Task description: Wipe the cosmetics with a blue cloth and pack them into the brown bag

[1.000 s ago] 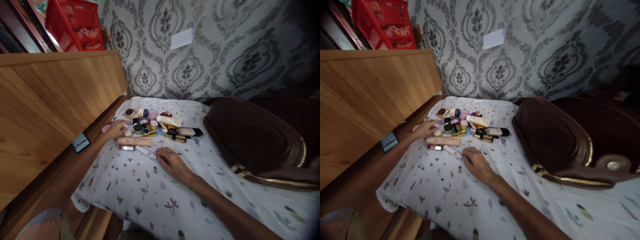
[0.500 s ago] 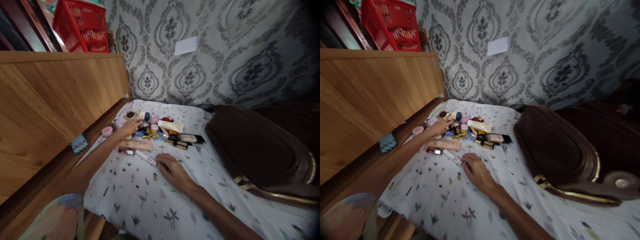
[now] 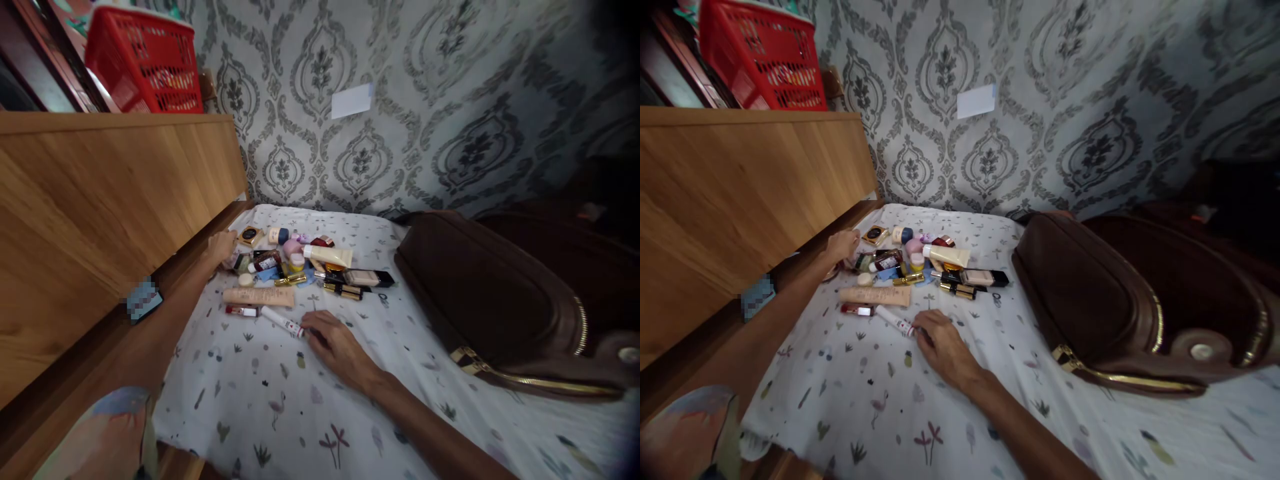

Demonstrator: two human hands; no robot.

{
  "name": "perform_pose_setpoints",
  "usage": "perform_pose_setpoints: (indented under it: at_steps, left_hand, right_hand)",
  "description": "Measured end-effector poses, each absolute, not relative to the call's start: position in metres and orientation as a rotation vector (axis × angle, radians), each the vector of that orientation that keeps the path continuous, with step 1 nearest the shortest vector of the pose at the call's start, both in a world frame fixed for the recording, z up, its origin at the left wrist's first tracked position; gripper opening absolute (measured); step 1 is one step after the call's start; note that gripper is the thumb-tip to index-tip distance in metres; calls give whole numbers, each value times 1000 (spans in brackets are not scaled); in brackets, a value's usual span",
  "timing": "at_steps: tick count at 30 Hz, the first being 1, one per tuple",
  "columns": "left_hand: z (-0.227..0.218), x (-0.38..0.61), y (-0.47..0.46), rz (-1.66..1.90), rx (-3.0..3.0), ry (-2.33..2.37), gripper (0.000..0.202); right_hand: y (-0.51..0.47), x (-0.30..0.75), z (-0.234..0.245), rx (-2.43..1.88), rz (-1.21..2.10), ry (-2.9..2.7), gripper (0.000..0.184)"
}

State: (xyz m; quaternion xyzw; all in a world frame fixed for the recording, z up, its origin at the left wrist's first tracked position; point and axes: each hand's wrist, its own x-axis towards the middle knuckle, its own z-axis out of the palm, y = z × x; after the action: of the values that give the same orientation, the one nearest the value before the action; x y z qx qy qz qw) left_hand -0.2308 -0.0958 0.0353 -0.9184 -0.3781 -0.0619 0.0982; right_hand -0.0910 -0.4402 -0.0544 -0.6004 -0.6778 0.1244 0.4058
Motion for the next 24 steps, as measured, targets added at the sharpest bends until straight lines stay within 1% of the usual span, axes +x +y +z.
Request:
perform_pose_setpoints:
  at_steps: [4,6,7,8,10,16,21,24]
  left_hand:
    - [27,-213,-130,-219,-2921,-708,43]
    - [16,-196,-154,-178,-3008,-443,54]
    - [11,-187,-165,-129,-3049,-202,58]
    - [6,-179,-174,-102,-3060,-127,59]
    - [1,-163,-183,-59,-3058,-92,59]
    - [9,-137,-172,-23,-2979,-192,39]
    - [12,-140,-154,6,-2917,-278,45]
    - [10,-145,-144,23,-2906,-341,46]
  right_hand:
    - [-440,-91,-54,-1520,322,-1699,21]
    - [-439,-91,-54,-1513,313,-1697,21]
    - [-439,-91,-53,-1508,306,-1698,21]
    - [-439,-91,-53,-1505,301,-1700,21]
    - [-439,-92,-53,-1505,291,-1704,20]
    - [-441,-93,-52,-1507,288,-1706,21]
    - [-442,-93,-53,-1523,295,-1700,19]
    - [-442,-92,-52,-1516,307,-1697,19]
